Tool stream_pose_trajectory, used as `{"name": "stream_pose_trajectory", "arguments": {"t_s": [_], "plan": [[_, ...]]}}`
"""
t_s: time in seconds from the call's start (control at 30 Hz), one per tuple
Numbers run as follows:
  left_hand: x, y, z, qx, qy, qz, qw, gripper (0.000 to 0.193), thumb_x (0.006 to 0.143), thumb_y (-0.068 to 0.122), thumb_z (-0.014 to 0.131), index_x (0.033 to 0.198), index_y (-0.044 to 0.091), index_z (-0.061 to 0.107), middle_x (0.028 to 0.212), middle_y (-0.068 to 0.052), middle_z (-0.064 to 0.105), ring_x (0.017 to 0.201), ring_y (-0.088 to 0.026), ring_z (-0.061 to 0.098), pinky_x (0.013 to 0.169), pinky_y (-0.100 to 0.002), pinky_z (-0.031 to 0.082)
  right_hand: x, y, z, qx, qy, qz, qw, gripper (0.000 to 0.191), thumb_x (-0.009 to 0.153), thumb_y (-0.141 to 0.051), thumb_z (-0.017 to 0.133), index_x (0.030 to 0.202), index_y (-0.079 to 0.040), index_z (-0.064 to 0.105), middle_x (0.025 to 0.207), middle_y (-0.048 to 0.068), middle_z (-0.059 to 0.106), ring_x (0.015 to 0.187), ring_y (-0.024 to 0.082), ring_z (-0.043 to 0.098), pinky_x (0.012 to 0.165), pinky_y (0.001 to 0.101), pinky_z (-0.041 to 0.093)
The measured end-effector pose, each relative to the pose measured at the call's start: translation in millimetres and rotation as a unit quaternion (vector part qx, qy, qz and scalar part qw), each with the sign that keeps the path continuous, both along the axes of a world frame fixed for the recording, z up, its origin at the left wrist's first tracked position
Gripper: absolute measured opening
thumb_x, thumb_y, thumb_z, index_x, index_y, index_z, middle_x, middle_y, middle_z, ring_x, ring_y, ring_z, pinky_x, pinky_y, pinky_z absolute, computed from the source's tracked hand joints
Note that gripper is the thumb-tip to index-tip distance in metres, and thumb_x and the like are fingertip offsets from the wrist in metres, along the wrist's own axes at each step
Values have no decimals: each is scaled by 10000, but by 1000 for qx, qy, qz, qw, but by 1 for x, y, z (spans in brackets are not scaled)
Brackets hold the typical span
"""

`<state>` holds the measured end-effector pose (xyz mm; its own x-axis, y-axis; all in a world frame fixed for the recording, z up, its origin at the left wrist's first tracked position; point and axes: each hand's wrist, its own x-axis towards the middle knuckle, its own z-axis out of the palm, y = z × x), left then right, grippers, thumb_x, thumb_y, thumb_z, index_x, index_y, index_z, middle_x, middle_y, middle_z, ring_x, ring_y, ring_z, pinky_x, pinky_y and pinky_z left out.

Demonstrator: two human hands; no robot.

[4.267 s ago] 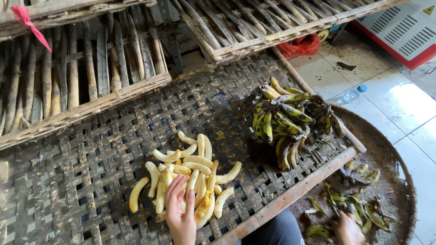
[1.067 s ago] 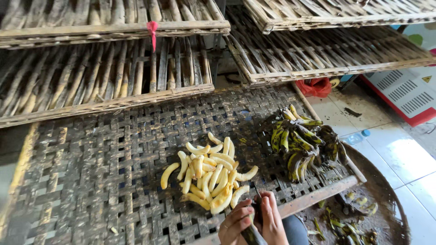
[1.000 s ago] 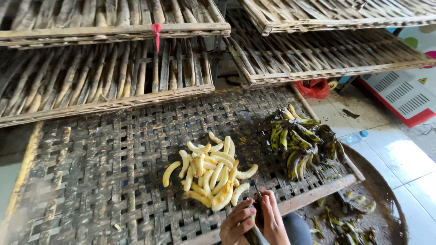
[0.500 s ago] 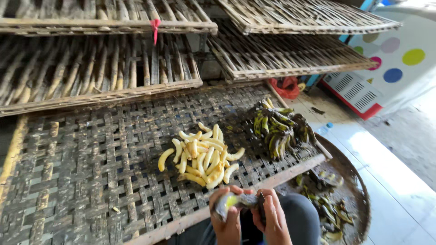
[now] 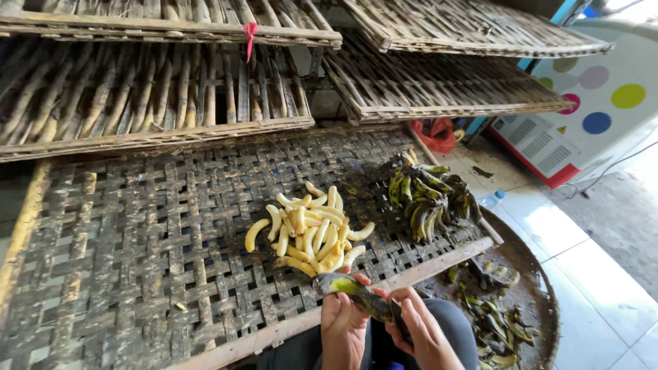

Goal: The person sits at a woven bamboo drying rack and peels dark-skinned bananas one at a time, using a small knife to help remove the peel by hand. Peeled bananas are placed in a pile on the rack while discarded peels collect on a round tray beside them.

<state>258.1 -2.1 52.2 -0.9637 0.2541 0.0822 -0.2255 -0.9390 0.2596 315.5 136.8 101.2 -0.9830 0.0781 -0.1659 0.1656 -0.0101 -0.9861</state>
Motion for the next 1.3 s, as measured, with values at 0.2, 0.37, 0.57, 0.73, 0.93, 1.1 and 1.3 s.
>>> {"name": "stream_pose_trajectory", "arguments": {"t_s": [0.2, 0.37, 0.57, 0.73, 0.93, 1.1, 1.3], "plan": [[-12, 3, -3, -42, 13, -10, 999, 603, 995, 319, 545, 1483, 25, 346, 1280, -200, 584, 1128, -341, 681, 1005, -470, 553, -14, 22, 26, 57, -43, 43, 997, 365, 1036, -389, 402, 1125, -81, 576, 737, 15, 542, 609, 90, 460, 536, 238, 377], [-23, 15, -26, -52, 80, -30, 995, 640, 1005, 336, 591, 1512, 48, 327, 1417, -210, 562, 1126, -282, 648, 972, -453, 553, -16, 35, 20, 21, -59, 29, 998, 355, 1027, -401, 416, 1114, -93, 570, 701, 22, 493, 570, 104, 417, 498, 250, 326], [-24, 20, -57, -141, 9, -38, 989, 652, 969, 355, 577, 1521, 71, 379, 1420, -118, 571, 1151, -232, 670, 959, -450, 595, -27, 45, -5, 21, -89, 17, 996, 391, 1023, -422, 424, 1138, -87, 589, 713, 37, 529, 554, 103, 428, 480, 254, 325], [-24, 32, -66, -96, 18, -20, 995, 681, 986, 341, 609, 1545, 18, 392, 1336, -99, 602, 1160, -183, 654, 919, -444, 609, -27, 60, -9, 18, -113, 49, 992, 398, 1013, -428, 454, 1209, -109, 589, 752, 35, 564, 596, 102, 462, 501, 237, 335], [-17, 49, -70, -72, -12, -75, 994, 722, 972, 350, 640, 1565, 43, 363, 1250, -60, 662, 1113, -164, 666, 898, -398, 610, -9, 78, -11, 24, -109, 30, 993, 415, 1006, -456, 444, 1193, -116, 593, 767, 27, 571, 643, 93, 504, 543, 234, 395], [-19, 79, -71, -91, -6, -116, 989, 687, 937, 335, 646, 1530, 114, 379, 1210, -77, 670, 1055, -189, 692, 840, -400, 625, 11, 92, -18, 2, -93, -25, 995, 440, 994, -485, 446, 1167, -112, 603, 747, 24, 554, 601, 91, 457, 510, 231, 336], [-24, 124, -72, -52, -91, -242, 965, 515, 1000, 288, 529, 1458, 62, 463, 1156, -160, 685, 1040, -227, 697, 881, -395, 589, 38, 120, -29, -37, -139, -126, 981, 420, 995, -479, 449, 1138, -107, 583, 767, -5, 500, 630, 83, 458, 557, 241, 338]]}}
